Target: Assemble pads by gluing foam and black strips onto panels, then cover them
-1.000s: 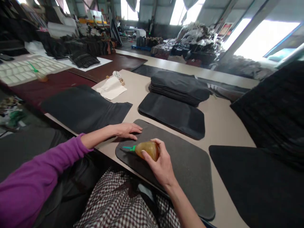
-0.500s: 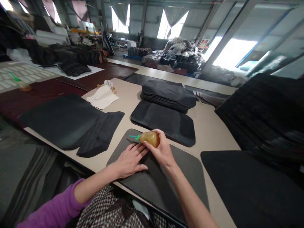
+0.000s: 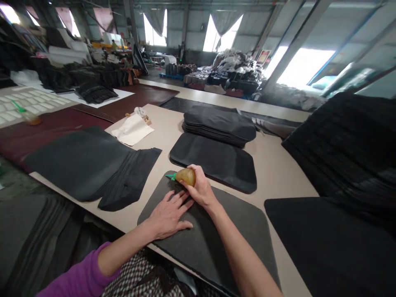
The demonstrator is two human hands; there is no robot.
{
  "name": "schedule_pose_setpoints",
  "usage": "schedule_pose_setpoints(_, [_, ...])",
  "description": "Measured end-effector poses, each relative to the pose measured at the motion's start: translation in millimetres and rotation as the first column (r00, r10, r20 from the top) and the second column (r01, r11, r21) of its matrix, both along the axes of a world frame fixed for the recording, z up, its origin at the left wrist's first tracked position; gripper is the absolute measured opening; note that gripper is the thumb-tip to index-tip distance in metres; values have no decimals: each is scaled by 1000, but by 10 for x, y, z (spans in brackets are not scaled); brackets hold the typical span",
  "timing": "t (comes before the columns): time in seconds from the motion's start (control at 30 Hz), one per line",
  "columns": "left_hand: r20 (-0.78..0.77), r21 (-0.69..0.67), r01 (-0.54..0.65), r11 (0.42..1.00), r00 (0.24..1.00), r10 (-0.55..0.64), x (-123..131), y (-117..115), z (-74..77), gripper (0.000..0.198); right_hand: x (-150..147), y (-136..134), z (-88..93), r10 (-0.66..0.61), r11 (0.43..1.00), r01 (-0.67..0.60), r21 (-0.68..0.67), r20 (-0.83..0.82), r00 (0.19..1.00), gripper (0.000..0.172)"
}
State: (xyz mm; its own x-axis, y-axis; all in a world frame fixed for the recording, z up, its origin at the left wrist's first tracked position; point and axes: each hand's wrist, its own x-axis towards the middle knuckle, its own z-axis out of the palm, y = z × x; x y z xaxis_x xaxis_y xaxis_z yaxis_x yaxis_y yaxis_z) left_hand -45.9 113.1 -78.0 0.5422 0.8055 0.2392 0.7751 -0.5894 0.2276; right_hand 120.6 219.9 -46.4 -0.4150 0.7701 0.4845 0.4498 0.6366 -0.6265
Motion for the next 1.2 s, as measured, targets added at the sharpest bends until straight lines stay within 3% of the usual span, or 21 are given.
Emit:
schedule_pose_setpoints(0.13, [-11, 16, -2, 1000, 1000, 2, 4, 0, -27, 73, 14, -3, -68, -82, 994, 83, 77, -18, 996, 47])
schedule_pose_setpoints(0.27, [-8, 7, -2, 1000, 1000, 2, 12, 0, -22, 72, 44, -67, -81, -136, 987, 141, 71, -75, 988, 46])
schedule_pose_setpoints(0.5, [-18, 18, -7, 1000, 1000, 7, 14, 6, -26, 72, 94, -56, -55, -18, 1000, 18, 21, -1, 1000, 45])
schedule_pose_setpoints(0.77, [-38, 22, -9, 1000, 999, 10, 18, -5, -34, 69, 152, 17, -44, -159, 981, 166, 99, -78, 984, 46])
schedule_pose_setpoints(0.93, [-52, 27, -13, 1000, 999, 14, 24, -1, -45, 69, 261, -138, -65, -314, 948, 317, -16, -202, 928, 54])
schedule_pose_setpoints(1.0, [-59, 33, -6, 999, 998, 8, 24, 7, -56, 69, 292, -228, -62, -296, 955, 292, -49, -183, 937, 54])
schedule_pose_setpoints(1.2, [-85, 67, 6, 998, 996, 0, 20, 23, -89, 69, 341, -436, -34, -230, 970, 233, 66, -46, 972, 43])
